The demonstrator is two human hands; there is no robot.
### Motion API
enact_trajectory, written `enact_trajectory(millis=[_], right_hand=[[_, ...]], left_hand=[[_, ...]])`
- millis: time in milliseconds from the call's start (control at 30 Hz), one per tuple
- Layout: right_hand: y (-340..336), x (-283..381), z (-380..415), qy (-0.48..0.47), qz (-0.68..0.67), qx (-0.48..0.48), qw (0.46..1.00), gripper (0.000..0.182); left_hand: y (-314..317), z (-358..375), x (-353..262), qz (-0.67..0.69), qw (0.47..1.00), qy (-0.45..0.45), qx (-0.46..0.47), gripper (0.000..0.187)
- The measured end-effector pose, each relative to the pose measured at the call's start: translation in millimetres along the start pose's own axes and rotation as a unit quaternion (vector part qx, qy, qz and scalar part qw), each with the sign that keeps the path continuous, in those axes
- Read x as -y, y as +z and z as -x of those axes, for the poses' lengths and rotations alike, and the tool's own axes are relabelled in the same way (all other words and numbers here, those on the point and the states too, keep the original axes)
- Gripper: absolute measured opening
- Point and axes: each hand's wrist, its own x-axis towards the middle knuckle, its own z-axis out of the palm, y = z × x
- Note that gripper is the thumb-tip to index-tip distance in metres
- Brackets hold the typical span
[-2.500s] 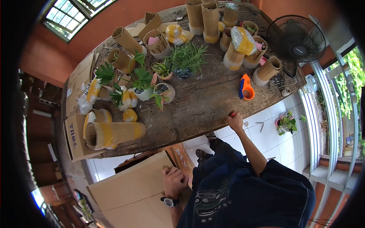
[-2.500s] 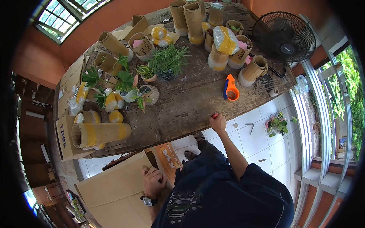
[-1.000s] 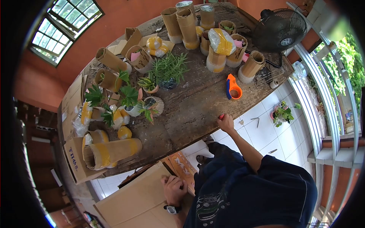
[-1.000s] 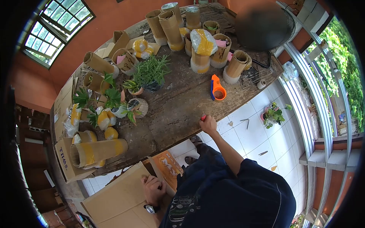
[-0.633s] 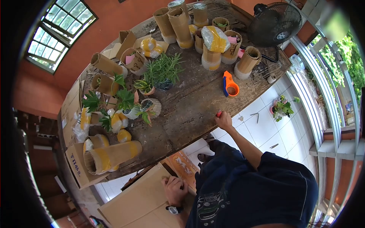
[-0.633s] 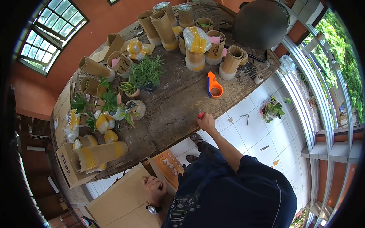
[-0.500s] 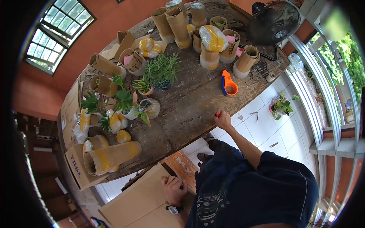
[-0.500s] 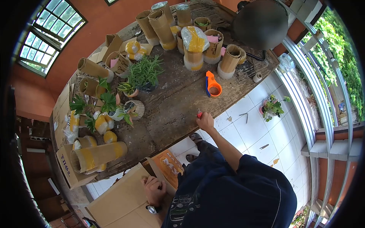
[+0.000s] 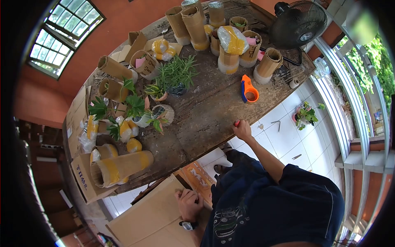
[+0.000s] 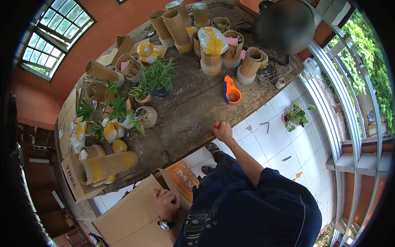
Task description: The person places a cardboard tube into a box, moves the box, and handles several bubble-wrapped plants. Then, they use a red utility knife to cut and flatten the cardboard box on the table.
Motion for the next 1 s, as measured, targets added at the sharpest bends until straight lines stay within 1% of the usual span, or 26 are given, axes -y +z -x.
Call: enact_trajectory(millis=[167,367,467,567,700,1000], right_hand=[[-0.9,-0.3,-1.9,-0.012,-0.010,0.046,0.999,0.041],[-6.5,6.7,3.7,-0.018,0.004,0.018,1.000,0.037],[-5.7,6.4,1.3,-0.017,0.003,0.036,0.999,0.037],[-3.6,6.3,2.8,-0.040,0.001,0.006,0.999,0.038],[-4.5,7.6,3.3,-0.049,-0.005,0.018,0.999,0.036],[-0.6,6.8,5.1,-0.075,-0.003,0.003,0.997,0.029]], left_hand=[[-1.2,-0.8,-1.6,0.000,1.000,0.001,0.000,0.020],[1.1,-0.1,-0.3,0.006,1.000,0.000,-0.007,0.021],[1.3,-0.1,0.1,0.003,1.000,0.000,-0.008,0.021],[2.8,0.7,1.4,0.004,1.000,0.001,-0.013,0.022],[3.7,-0.5,0.9,0.011,0.999,0.003,-0.031,0.025],[4.2,1.9,4.5,0.007,1.000,0.001,-0.021,0.023]])
